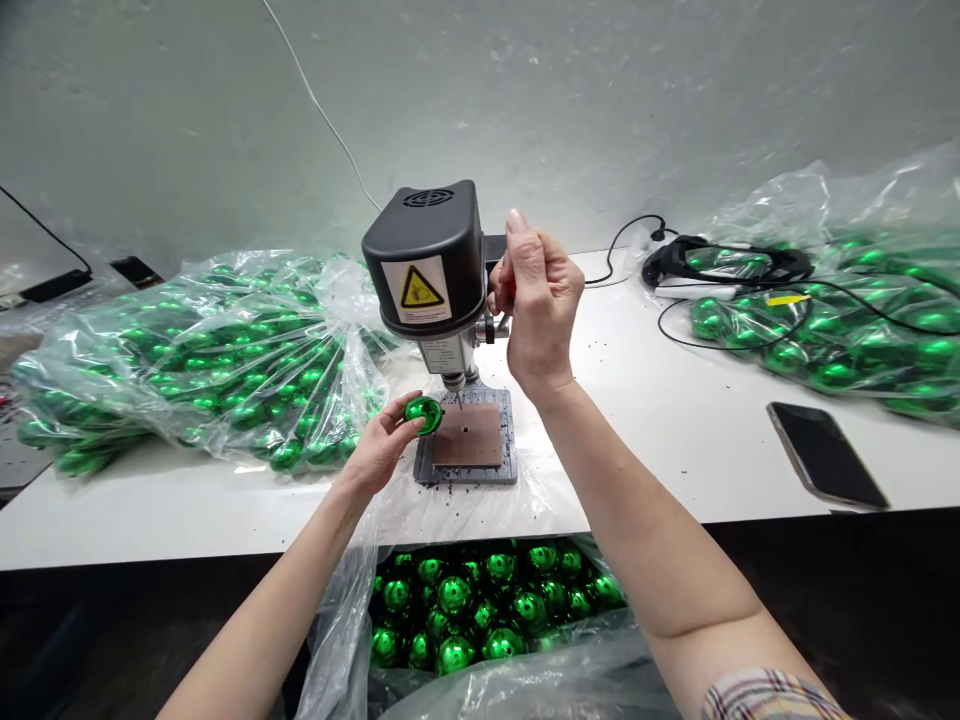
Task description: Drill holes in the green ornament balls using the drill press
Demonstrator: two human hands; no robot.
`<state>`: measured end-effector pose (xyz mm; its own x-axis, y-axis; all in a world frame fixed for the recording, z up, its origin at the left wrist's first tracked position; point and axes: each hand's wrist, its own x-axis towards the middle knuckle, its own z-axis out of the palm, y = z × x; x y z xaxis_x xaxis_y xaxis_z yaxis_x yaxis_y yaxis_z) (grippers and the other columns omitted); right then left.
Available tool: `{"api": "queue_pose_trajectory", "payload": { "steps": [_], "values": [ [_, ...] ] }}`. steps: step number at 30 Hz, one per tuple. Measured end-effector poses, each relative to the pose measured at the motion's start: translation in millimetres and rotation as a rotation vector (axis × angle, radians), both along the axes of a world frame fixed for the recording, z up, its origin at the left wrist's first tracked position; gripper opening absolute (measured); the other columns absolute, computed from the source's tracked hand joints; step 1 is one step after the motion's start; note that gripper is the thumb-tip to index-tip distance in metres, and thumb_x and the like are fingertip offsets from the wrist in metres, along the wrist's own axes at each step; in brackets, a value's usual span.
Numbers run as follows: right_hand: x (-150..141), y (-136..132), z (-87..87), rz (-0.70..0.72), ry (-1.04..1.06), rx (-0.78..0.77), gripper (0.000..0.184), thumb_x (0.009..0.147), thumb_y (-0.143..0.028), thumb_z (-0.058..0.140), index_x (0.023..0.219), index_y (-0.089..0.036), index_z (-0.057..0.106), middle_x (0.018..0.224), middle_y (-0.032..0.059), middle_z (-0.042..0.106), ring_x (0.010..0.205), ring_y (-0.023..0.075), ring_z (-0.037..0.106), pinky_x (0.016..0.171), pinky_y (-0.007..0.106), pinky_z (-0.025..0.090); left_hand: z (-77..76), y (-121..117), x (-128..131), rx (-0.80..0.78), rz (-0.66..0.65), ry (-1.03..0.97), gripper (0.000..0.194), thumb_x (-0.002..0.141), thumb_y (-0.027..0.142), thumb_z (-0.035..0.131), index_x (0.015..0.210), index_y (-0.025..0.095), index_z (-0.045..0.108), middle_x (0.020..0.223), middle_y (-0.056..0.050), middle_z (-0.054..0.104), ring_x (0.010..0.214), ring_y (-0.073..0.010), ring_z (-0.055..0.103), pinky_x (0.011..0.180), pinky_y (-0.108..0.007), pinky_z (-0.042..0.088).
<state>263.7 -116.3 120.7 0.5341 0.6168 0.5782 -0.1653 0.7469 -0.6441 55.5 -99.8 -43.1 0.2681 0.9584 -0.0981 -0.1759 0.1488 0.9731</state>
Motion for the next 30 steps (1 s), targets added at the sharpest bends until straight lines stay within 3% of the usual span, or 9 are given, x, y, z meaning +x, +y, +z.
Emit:
{"api": "queue_pose_trajectory", "payload": {
  "steps": [3,7,14,20,26,30],
  "values": [
    [0,1,-0.3,-0.014,-0.007,0.002,0.05,0.088,-0.048,0.063,0.053,-0.023,0.038,0.046,-0.0062,0.035,0.041,0.0078,0.032,0.044,0.028,0.03,-10.6,-2,7,0.137,-0.015,0.14,0.067,0.067,0.027,0.086,0.128,0.016,0.059,0.111,-0.009,0.071,0.1,-0.0191,0.068,0.095,-0.034,0.053],
    [-1,2,-0.6,-0.059,-0.035,-0.035,0.051,0.09,-0.05,0.06,0.055,-0.023,0.035,0.048,-0.0061,0.033,0.042,0.0077,0.031,0.045,0.029,0.033,-20.9,-2,16,0.214,-0.09,0.262,0.058,0.071,0.031,0.083,0.122,0.015,0.06,0.112,-0.011,0.07,0.096,-0.02,0.068,0.088,-0.033,0.054],
    [1,8,5.4,-0.079,-0.035,-0.081,0.058,0.083,-0.069,0.059,0.054,-0.024,0.036,0.047,-0.005,0.033,0.042,0.0081,0.033,0.04,0.028,0.029,-21.3,-3,28,0.287,-0.1,0.465,0.064,0.079,0.035,0.077,0.136,0.014,0.058,0.114,-0.013,0.072,0.092,-0.0233,0.068,0.08,-0.035,0.055],
    [11,27,5.2,-0.034,-0.062,-0.135,0.059,0.083,-0.073,0.054,0.058,-0.023,0.036,0.051,-0.0038,0.033,0.045,0.0075,0.035,0.04,0.026,0.027,-27.3,-4,38,0.448,-0.04,0.551,0.054,0.079,0.039,0.078,0.127,0.017,0.065,0.115,-0.012,0.069,0.099,-0.0258,0.065,0.085,-0.038,0.053],
    [11,31,9.5,-0.016,0.035,-0.198,0.06,0.079,-0.075,0.057,0.058,-0.023,0.037,0.051,-0.004,0.036,0.044,0.0068,0.032,0.039,0.025,0.023,-27.4,-10,56,0.451,0.114,0.626,0.053,0.077,0.041,0.08,0.123,0.019,0.067,0.112,-0.012,0.067,0.102,-0.0279,0.063,0.087,-0.039,0.05],
    [12,34,9.1,-0.013,0.018,-0.192,0.062,0.079,-0.076,0.056,0.057,-0.022,0.036,0.051,-0.0039,0.035,0.044,0.0062,0.031,0.039,0.024,0.022,-24.9,-5,61,0.347,0.118,0.573,0.049,0.078,0.041,0.079,0.12,0.019,0.068,0.106,-0.01,0.07,0.097,-0.0256,0.064,0.084,-0.037,0.05]
  ]
}}
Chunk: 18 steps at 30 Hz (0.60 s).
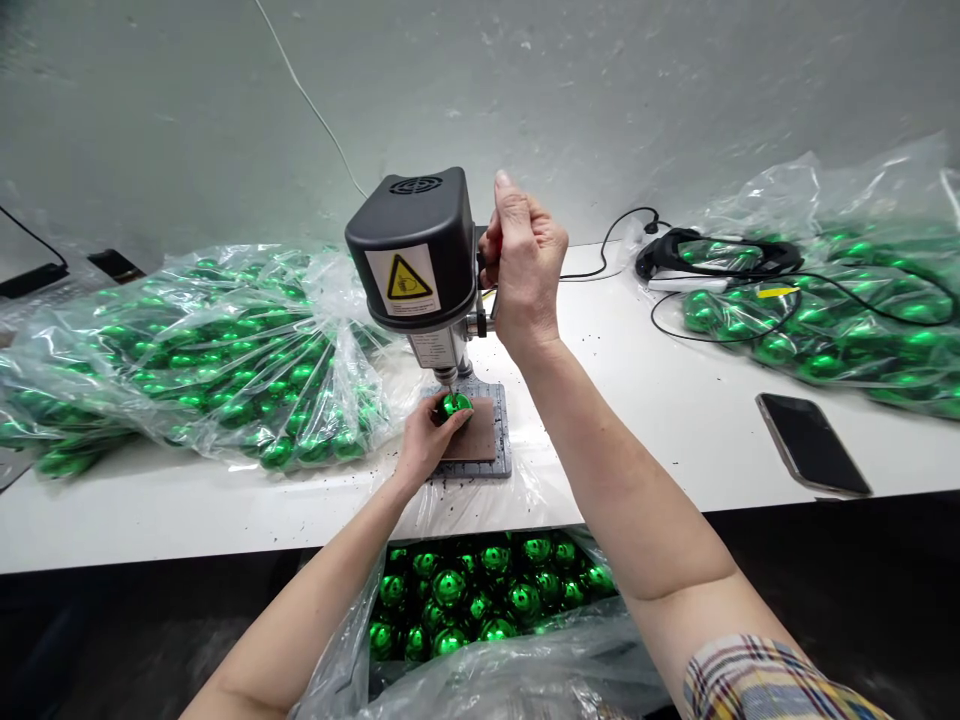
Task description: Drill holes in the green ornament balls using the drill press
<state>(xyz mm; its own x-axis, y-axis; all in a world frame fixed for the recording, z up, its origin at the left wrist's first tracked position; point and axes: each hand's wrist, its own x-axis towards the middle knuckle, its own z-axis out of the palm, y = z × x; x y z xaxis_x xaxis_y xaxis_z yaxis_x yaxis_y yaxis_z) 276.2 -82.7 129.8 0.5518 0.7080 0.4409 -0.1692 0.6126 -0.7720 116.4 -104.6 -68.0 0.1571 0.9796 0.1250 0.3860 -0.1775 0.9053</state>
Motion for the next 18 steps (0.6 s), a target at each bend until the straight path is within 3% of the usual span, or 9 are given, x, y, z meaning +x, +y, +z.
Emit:
{"api": "queue_pose_trajectory", "payload": {
  "steps": [9,15,18],
  "values": [
    [4,5,-3.3,0.007,-0.05,0.007,0.063,0.079,-0.08,0.052,0.06,-0.022,0.037,0.055,-0.0028,0.034,0.047,0.0072,0.036,0.04,0.025,0.025,-3.5,13,-23,-0.119,-0.062,-0.198,0.05,0.07,0.038,0.082,0.112,0.014,0.068,0.089,-0.005,0.072,0.082,-0.0184,0.064,0.075,-0.03,0.049],
    [6,9,-4.4,0.001,-0.085,0.014,0.062,0.08,-0.081,0.049,0.062,-0.023,0.035,0.055,-0.0029,0.034,0.047,0.0077,0.036,0.039,0.025,0.025,1.1,14,-23,-0.113,-0.096,-0.17,0.05,0.068,0.035,0.084,0.112,0.016,0.07,0.089,-0.005,0.072,0.085,-0.0195,0.065,0.076,-0.03,0.05],
    [8,13,-4.6,0.013,-0.098,0.001,0.061,0.081,-0.08,0.047,0.062,-0.023,0.036,0.056,-0.003,0.033,0.046,0.007,0.034,0.039,0.024,0.024,-1.4,13,-20,-0.124,-0.106,-0.141,0.059,0.064,0.037,0.087,0.116,0.016,0.069,0.089,-0.005,0.071,0.08,-0.0189,0.064,0.073,-0.03,0.051]
  ]
}}
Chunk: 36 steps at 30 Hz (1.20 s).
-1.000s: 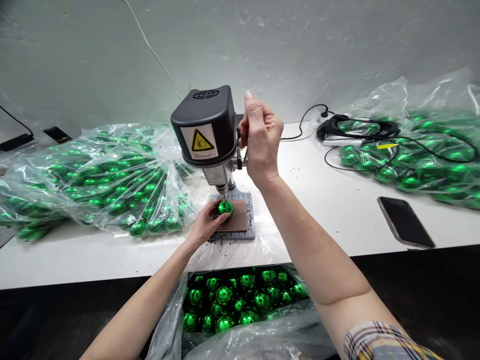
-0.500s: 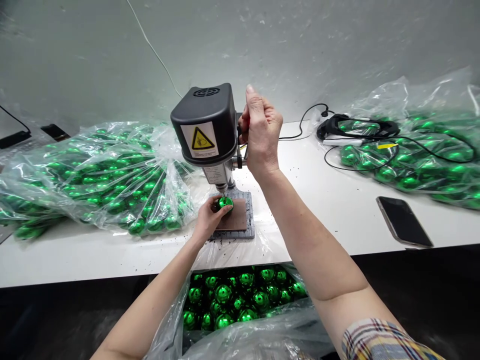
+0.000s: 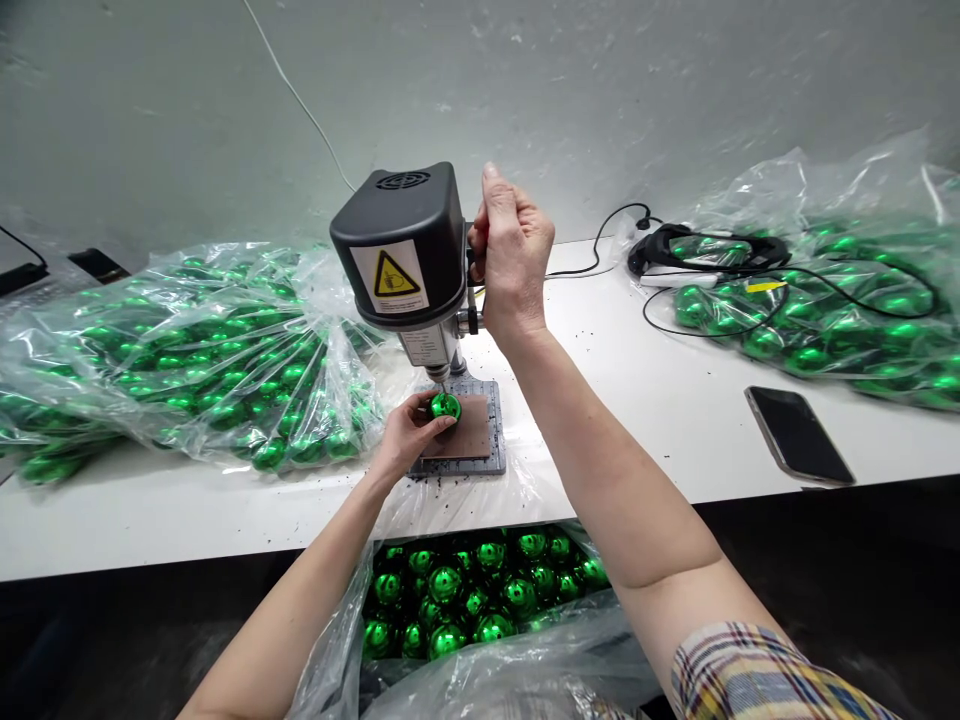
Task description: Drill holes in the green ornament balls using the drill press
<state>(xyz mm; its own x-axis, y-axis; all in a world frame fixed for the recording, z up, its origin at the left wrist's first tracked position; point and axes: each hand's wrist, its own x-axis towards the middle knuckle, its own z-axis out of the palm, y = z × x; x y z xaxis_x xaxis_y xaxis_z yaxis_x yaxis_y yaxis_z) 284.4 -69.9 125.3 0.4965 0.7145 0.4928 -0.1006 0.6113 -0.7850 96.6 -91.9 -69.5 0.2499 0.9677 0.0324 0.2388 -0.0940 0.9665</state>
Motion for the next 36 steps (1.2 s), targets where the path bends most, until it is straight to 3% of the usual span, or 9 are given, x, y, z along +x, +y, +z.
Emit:
{"api": "queue_pose_trajectory", "payload": {
  "steps": [3,7,18,24,29,36],
  "values": [
    [1,1,1.3,0.01,-0.003,-0.014,0.06,0.082,-0.078,0.048,0.061,-0.023,0.036,0.057,-0.0031,0.033,0.046,0.0062,0.034,0.039,0.024,0.024,-5.0,-1,2,-0.014,-0.001,-0.005,0.064,0.062,0.037,0.089,0.119,0.017,0.068,0.091,-0.005,0.072,0.079,-0.0185,0.064,0.072,-0.03,0.051],
    [0,1,2.5,-0.005,0.032,-0.034,0.06,0.083,-0.078,0.048,0.061,-0.023,0.036,0.055,-0.0035,0.034,0.046,0.006,0.032,0.039,0.023,0.024,-8.6,-2,5,0.006,0.031,-0.005,0.056,0.067,0.039,0.085,0.115,0.015,0.07,0.09,-0.006,0.073,0.081,-0.0191,0.064,0.075,-0.031,0.05],
    [-6,-4,6.2,-0.022,0.067,-0.034,0.059,0.086,-0.073,0.048,0.059,-0.022,0.036,0.054,-0.0031,0.033,0.045,0.0054,0.031,0.041,0.024,0.022,-0.3,-2,4,0.074,0.092,0.079,0.044,0.071,0.041,0.081,0.108,0.016,0.075,0.086,-0.004,0.07,0.082,-0.0194,0.063,0.074,-0.03,0.047],
    [-5,-3,6.5,-0.01,0.077,-0.044,0.06,0.083,-0.076,0.05,0.061,-0.023,0.035,0.052,-0.0044,0.034,0.045,0.0057,0.031,0.04,0.025,0.023,-8.1,-1,7,0.05,0.094,0.008,0.052,0.071,0.04,0.082,0.116,0.016,0.071,0.09,-0.004,0.072,0.076,-0.0166,0.061,0.073,-0.029,0.047],
    [-9,-9,11.9,-0.02,0.138,-0.059,0.058,0.084,-0.073,0.053,0.059,-0.023,0.037,0.051,-0.0048,0.035,0.043,0.005,0.031,0.039,0.024,0.021,-13.7,-6,11,0.083,0.114,-0.086,0.048,0.069,0.037,0.084,0.11,0.018,0.068,0.091,-0.004,0.072,0.081,-0.0185,0.066,0.076,-0.03,0.051],
    [-8,-7,9.1,0.002,0.117,-0.028,0.058,0.085,-0.07,0.054,0.059,-0.022,0.036,0.053,-0.0045,0.034,0.042,0.0041,0.03,0.038,0.023,0.019,-23.2,-16,15,0.175,0.094,-0.058,0.048,0.071,0.038,0.084,0.11,0.018,0.064,0.101,-0.008,0.072,0.09,-0.0223,0.069,0.084,-0.037,0.055]
  ]
}}
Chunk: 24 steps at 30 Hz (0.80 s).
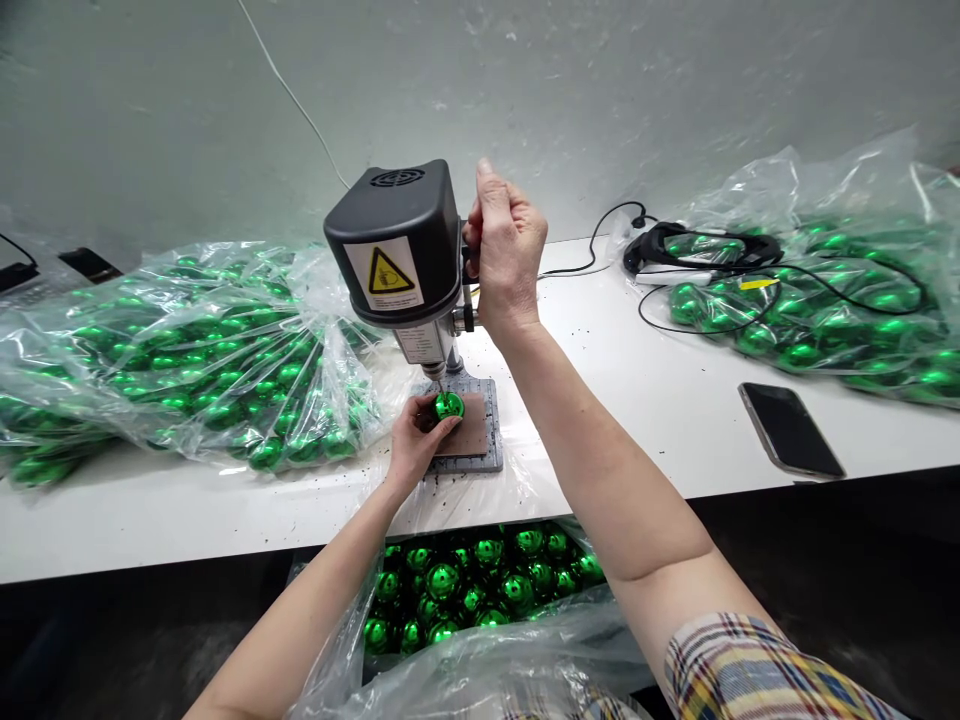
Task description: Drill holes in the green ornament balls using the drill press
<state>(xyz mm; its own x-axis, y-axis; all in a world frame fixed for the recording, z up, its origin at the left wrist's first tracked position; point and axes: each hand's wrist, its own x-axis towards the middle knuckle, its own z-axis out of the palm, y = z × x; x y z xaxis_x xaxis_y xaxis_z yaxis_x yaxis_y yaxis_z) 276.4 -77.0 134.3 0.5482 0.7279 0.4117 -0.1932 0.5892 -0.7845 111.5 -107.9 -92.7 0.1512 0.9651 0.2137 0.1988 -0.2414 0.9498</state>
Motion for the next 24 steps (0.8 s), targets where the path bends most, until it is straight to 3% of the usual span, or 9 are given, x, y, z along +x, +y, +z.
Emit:
{"api": "queue_pose_trajectory", "payload": {
  "steps": [7,13,18,24],
  "values": [
    [2,-4,-1.4,0.031,-0.01,0.014,0.056,0.085,-0.065,0.058,0.057,-0.022,0.037,0.05,-0.0049,0.035,0.042,0.0052,0.031,0.038,0.024,0.022,-12.6,-5,0,0.057,0.008,0.001,0.049,0.073,0.038,0.083,0.113,0.02,0.062,0.109,-0.01,0.071,0.103,-0.0266,0.069,0.093,-0.043,0.055],
    [-10,-40,-8.2,0.014,-0.024,0.146,0.052,0.086,-0.035,0.068,0.046,-0.021,0.038,0.041,-0.0061,0.034,0.037,0.0056,0.031,0.039,0.027,0.025,-13.7,-4,1,0.057,0.003,0.0,0.05,0.074,0.037,0.084,0.115,0.02,0.061,0.111,-0.01,0.071,0.103,-0.0261,0.069,0.095,-0.044,0.055],
    [-16,-63,-32.1,-0.017,-0.108,0.28,0.054,0.089,-0.029,0.064,0.043,-0.02,0.038,0.04,-0.0059,0.034,0.037,0.0054,0.032,0.043,0.028,0.026,-12.5,-5,2,0.046,0.003,-0.003,0.049,0.074,0.038,0.084,0.114,0.02,0.061,0.109,-0.009,0.071,0.099,-0.0253,0.07,0.09,-0.042,0.057],
    [-13,-68,-68.9,-0.025,-0.263,0.454,0.053,0.091,-0.018,0.059,0.046,-0.016,0.032,0.041,-0.0061,0.03,0.041,0.0042,0.031,0.049,0.028,0.029,-10.0,-6,2,0.062,0.001,-0.007,0.048,0.074,0.036,0.084,0.114,0.02,0.061,0.108,-0.009,0.072,0.098,-0.0248,0.07,0.09,-0.042,0.057]
  ]
}}
